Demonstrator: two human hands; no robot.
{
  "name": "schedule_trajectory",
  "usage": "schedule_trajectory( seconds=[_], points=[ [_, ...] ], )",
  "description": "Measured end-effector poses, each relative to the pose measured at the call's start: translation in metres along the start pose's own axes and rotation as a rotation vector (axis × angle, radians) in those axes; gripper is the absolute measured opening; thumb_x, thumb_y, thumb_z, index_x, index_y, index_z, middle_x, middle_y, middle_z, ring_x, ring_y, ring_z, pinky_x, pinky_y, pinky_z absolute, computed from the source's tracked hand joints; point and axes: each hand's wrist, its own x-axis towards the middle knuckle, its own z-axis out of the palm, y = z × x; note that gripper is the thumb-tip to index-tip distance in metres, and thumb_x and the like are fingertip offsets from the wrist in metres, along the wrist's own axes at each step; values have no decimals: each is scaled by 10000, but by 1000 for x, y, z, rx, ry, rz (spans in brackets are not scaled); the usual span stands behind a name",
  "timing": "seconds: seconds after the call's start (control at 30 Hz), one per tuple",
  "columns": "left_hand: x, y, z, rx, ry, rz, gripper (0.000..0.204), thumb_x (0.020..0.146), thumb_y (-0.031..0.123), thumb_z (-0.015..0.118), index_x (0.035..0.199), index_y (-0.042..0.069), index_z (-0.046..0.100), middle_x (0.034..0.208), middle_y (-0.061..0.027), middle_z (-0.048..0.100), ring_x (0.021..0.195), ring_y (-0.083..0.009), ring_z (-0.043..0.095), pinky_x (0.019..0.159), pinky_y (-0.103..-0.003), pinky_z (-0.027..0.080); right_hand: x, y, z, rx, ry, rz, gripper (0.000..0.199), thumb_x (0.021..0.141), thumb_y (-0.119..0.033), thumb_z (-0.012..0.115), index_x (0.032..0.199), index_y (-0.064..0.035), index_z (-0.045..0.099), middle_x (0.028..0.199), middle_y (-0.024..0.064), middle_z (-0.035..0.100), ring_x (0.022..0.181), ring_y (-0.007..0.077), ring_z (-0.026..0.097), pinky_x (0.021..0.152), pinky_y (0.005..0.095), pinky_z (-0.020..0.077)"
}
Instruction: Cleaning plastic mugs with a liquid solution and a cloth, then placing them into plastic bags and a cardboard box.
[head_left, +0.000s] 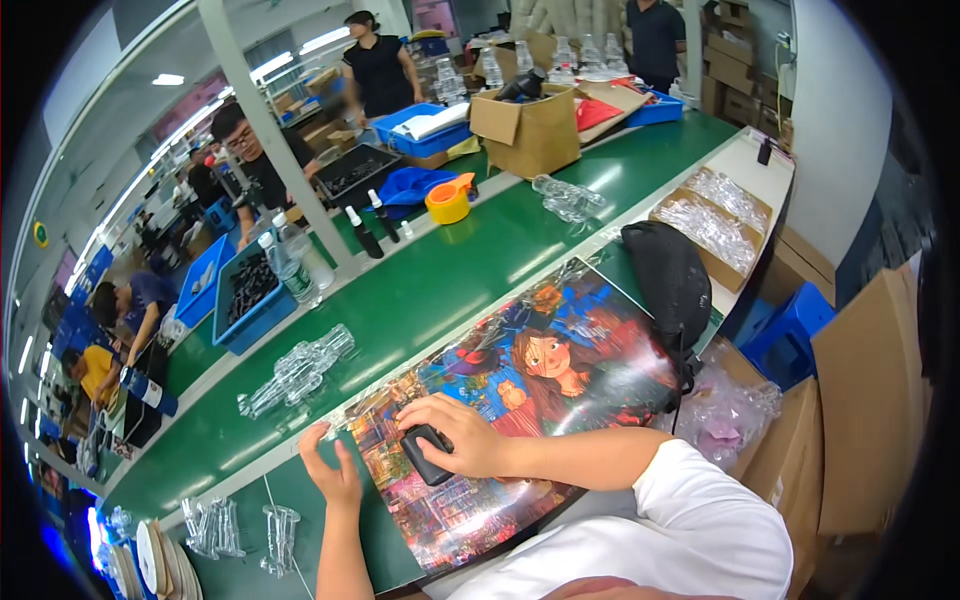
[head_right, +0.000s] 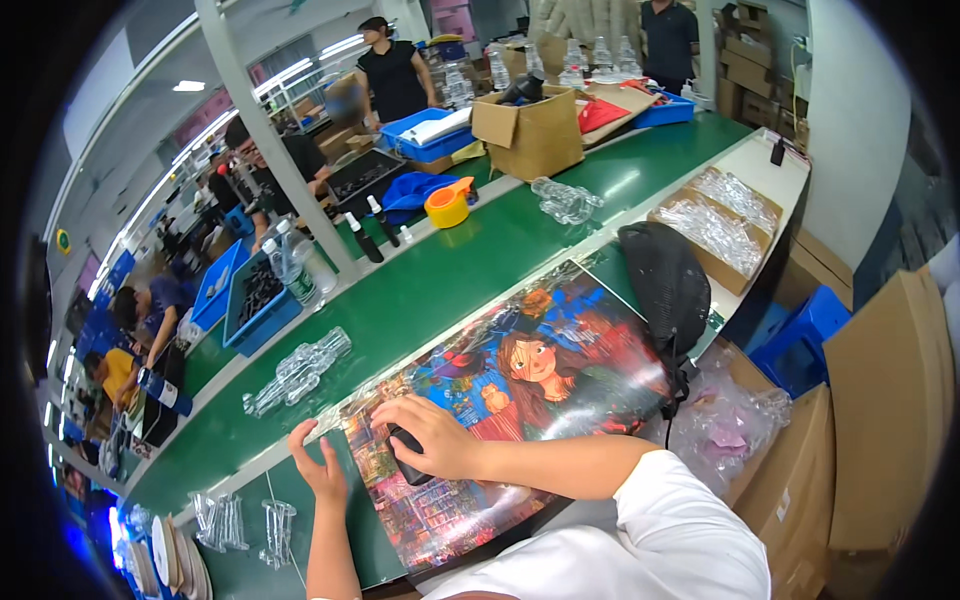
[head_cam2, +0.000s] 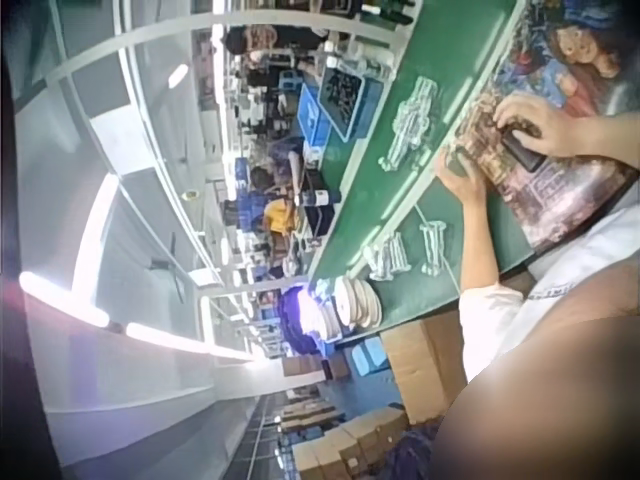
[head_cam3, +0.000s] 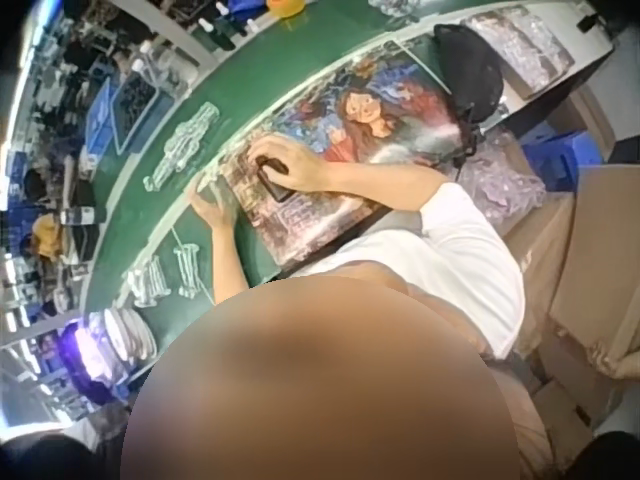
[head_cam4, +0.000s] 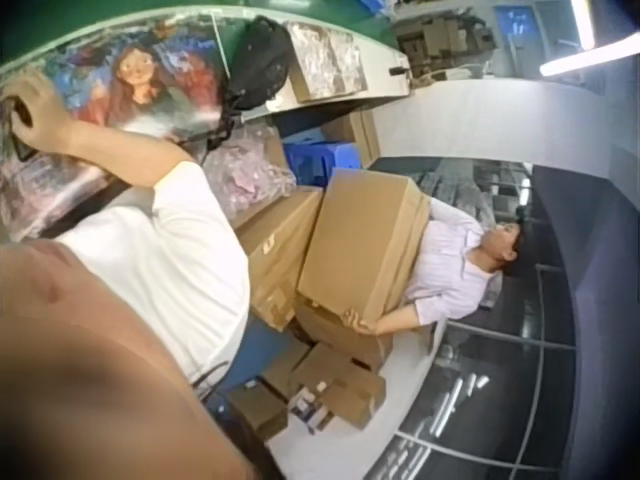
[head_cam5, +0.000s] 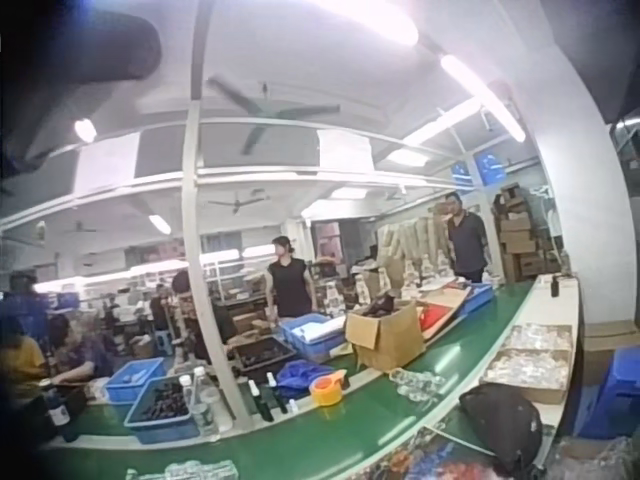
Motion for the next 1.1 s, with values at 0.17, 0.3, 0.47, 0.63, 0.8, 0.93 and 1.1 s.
schedule_trajectory(
  seconds=[0.17, 0.3, 0.47, 0.63, 0.8, 0.93, 1.1],
  points=[
    [-12, -4, 11, -139, -69, -226, 239, 828, 48, 482, 1062, 0, 474, 1047, -124, 530, 997, -230, 499, 876, -338, 375, -2, 4, 0, -14, -9, 35, 285, 755, -46, 573, 1036, -42, 523, 1071, 114, 537, 992, 274, 522, 842, 358, 432],
    [-11, -2, 9, -122, -60, -197, 239, 829, 55, 490, 1061, 1, 474, 1033, -116, 530, 991, -223, 502, 870, -335, 379, -4, 6, 5, 39, -30, 97, 287, 760, -50, 561, 1044, -39, 517, 1066, 115, 532, 1012, 275, 512, 864, 356, 424],
    [-9, -5, 6, -133, -40, -247, 231, 831, 59, 490, 1055, 4, 473, 1026, -111, 530, 990, -222, 499, 868, -335, 379, -4, 7, 7, 51, -49, 123, 280, 765, -65, 547, 1041, -42, 506, 1046, 119, 527, 1025, 291, 503, 899, 369, 400],
    [-10, -7, 8, -159, -65, -244, 197, 835, 50, 485, 1026, 2, 480, 984, -107, 537, 940, -205, 520, 837, -322, 403, -2, 5, 6, 54, -66, 138, 273, 762, -59, 547, 1031, -40, 507, 1016, 110, 532, 959, 271, 531, 857, 353, 424],
    [-11, -7, 12, -210, -117, -273, 165, 835, 35, 487, 995, -3, 486, 934, -98, 542, 873, -188, 541, 802, -303, 425, -2, 4, 5, 7, -79, 106, 271, 759, -57, 547, 1027, -42, 507, 989, 102, 535, 909, 258, 541, 832, 346, 435],
    [-12, -3, 11, -232, -116, -287, 153, 833, 29, 494, 982, -4, 488, 915, -95, 543, 853, -183, 546, 796, -295, 428, -4, 3, 5, -3, -78, 94, 269, 757, -57, 548, 1023, -44, 511, 974, 100, 539, 909, 256, 540, 826, 342, 436],
    [-17, -5, 2, -184, -112, -322, 140, 828, 24, 505, 965, -6, 494, 898, -94, 546, 838, -184, 553, 783, -293, 431, -2, 0, 10, 73, -122, 157, 244, 753, -50, 558, 996, -42, 540, 996, 111, 555, 963, 276, 535, 852, 350, 426]
  ],
)
